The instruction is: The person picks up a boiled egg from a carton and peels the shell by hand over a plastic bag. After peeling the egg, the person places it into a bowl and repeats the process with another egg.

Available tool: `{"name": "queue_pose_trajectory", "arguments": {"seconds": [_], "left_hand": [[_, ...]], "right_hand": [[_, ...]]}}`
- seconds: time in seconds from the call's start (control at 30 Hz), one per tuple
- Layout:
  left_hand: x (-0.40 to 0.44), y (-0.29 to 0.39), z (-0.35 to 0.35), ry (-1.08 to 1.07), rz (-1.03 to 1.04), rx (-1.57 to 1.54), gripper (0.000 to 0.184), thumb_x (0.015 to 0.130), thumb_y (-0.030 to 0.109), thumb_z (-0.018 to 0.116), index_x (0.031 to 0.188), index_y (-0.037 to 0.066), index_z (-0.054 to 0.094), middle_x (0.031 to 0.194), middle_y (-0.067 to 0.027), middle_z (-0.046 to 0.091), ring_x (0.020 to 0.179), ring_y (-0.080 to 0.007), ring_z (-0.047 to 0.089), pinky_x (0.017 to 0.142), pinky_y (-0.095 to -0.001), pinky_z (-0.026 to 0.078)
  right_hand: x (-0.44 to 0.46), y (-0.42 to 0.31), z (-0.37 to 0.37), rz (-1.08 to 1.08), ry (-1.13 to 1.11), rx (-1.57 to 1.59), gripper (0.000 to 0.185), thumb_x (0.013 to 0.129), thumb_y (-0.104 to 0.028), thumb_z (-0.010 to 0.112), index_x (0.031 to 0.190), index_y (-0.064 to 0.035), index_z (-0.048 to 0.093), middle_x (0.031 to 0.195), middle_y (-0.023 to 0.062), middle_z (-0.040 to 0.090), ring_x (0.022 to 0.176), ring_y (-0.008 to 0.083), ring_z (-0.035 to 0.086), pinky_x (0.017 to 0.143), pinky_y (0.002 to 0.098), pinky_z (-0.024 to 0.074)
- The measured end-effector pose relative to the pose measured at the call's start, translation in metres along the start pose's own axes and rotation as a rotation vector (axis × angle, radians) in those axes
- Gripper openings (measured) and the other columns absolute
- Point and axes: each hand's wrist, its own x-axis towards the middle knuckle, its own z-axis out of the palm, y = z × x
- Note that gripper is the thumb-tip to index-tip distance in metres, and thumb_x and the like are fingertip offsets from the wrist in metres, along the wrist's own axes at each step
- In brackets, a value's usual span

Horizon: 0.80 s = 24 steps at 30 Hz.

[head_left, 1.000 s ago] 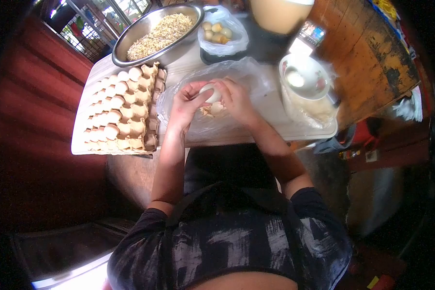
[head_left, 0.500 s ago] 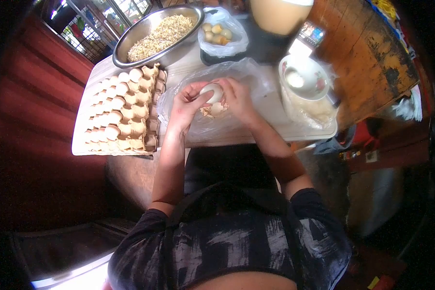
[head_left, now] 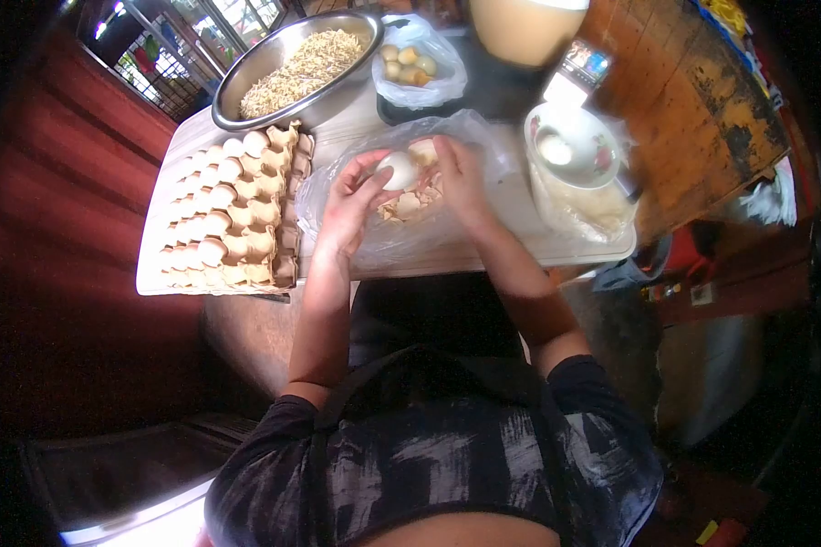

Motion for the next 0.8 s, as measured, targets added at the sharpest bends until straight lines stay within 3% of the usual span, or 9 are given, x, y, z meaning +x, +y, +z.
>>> {"name": "queue_pose_trajectory", "arguments": {"seconds": [0.27,0.33,0.47,0.53,0.57,0.63,0.67,0.73,0.8], "left_hand": [[0.0,-0.006,-0.01,0.01,-0.125,-0.255,0.033,0.088,0.006,0.058,0.12,-0.002,0.052,0.114,-0.0103,0.058,0.101,-0.018,0.06,0.084,-0.0307,0.054],[-0.001,-0.009,-0.011,0.021,-0.135,-0.311,0.034,0.087,0.006,0.06,0.118,-0.004,0.052,0.113,-0.0115,0.059,0.1,-0.0196,0.061,0.085,-0.0313,0.054],[0.003,-0.011,-0.013,0.079,-0.143,-0.25,0.037,0.085,0.005,0.062,0.12,-0.003,0.052,0.11,-0.011,0.061,0.098,-0.0188,0.062,0.084,-0.0298,0.054],[0.005,-0.012,-0.012,0.174,-0.007,-0.074,0.042,0.081,0.003,0.067,0.12,-0.002,0.053,0.107,-0.0102,0.062,0.094,-0.0173,0.062,0.082,-0.028,0.053],[0.004,-0.012,-0.011,0.174,-0.007,-0.074,0.042,0.081,0.003,0.067,0.12,-0.002,0.053,0.107,-0.0102,0.062,0.094,-0.0173,0.062,0.082,-0.028,0.053],[0.0,-0.005,-0.004,0.24,0.11,0.077,0.045,0.077,-0.001,0.07,0.119,-0.001,0.054,0.106,-0.0096,0.063,0.09,-0.0158,0.062,0.08,-0.0275,0.053],[0.002,-0.007,-0.005,0.241,0.108,0.078,0.045,0.077,-0.001,0.07,0.119,-0.001,0.054,0.106,-0.0096,0.063,0.09,-0.0158,0.062,0.08,-0.0275,0.053],[0.004,-0.012,-0.006,0.184,0.267,0.195,0.047,0.075,-0.002,0.071,0.119,0.002,0.056,0.109,-0.0078,0.06,0.094,-0.0149,0.06,0.078,-0.0277,0.052],[0.004,-0.013,-0.001,0.202,0.382,0.351,0.047,0.074,-0.002,0.072,0.118,0.004,0.057,0.11,-0.0079,0.058,0.097,-0.0159,0.059,0.077,-0.0275,0.052]], "right_hand": [[0.008,0.017,-0.005,0.033,0.008,0.063,0.035,0.099,-0.028,0.043,0.097,0.0012,0.062,0.074,0.007,0.064,0.056,0.0121,0.06,0.05,0.0253,0.0484],[0.004,-0.003,-0.003,0.187,-0.004,0.305,0.035,0.098,-0.027,0.043,0.095,0.0024,0.062,0.075,0.0072,0.064,0.056,0.0124,0.06,0.051,0.0262,0.0484],[0.001,-0.014,-0.006,0.252,0.033,0.371,0.037,0.099,-0.027,0.04,0.1,0.0032,0.062,0.082,0.0093,0.065,0.055,0.0134,0.057,0.052,0.0268,0.0455],[0.004,-0.008,-0.007,0.103,0.057,0.043,0.034,0.097,-0.026,0.047,0.093,0.0029,0.063,0.082,0.0108,0.065,0.06,0.0193,0.062,0.056,0.0298,0.0498],[0.003,-0.005,-0.006,0.103,0.056,0.044,0.034,0.097,-0.026,0.047,0.093,0.0029,0.063,0.082,0.0108,0.065,0.06,0.0193,0.062,0.056,0.0298,0.0498],[0.001,-0.006,0.002,-0.306,0.027,-0.395,0.031,0.094,-0.026,0.051,0.094,0.0011,0.065,0.087,0.0146,0.066,0.07,0.0254,0.063,0.065,0.0325,0.0498],[0.001,-0.005,0.004,-0.304,0.027,-0.394,0.031,0.094,-0.026,0.051,0.094,0.0011,0.065,0.087,0.0146,0.066,0.07,0.0254,0.063,0.065,0.0325,0.0498],[0.003,-0.003,0.006,-0.534,0.056,-0.522,0.028,0.092,-0.026,0.054,0.094,-0.0006,0.066,0.091,0.0171,0.065,0.078,0.0288,0.063,0.071,0.0342,0.0483],[0.002,-0.003,0.004,-0.404,0.006,-0.461,0.028,0.092,-0.026,0.054,0.094,-0.0002,0.066,0.09,0.0163,0.065,0.076,0.027,0.063,0.068,0.0335,0.0484]]}}
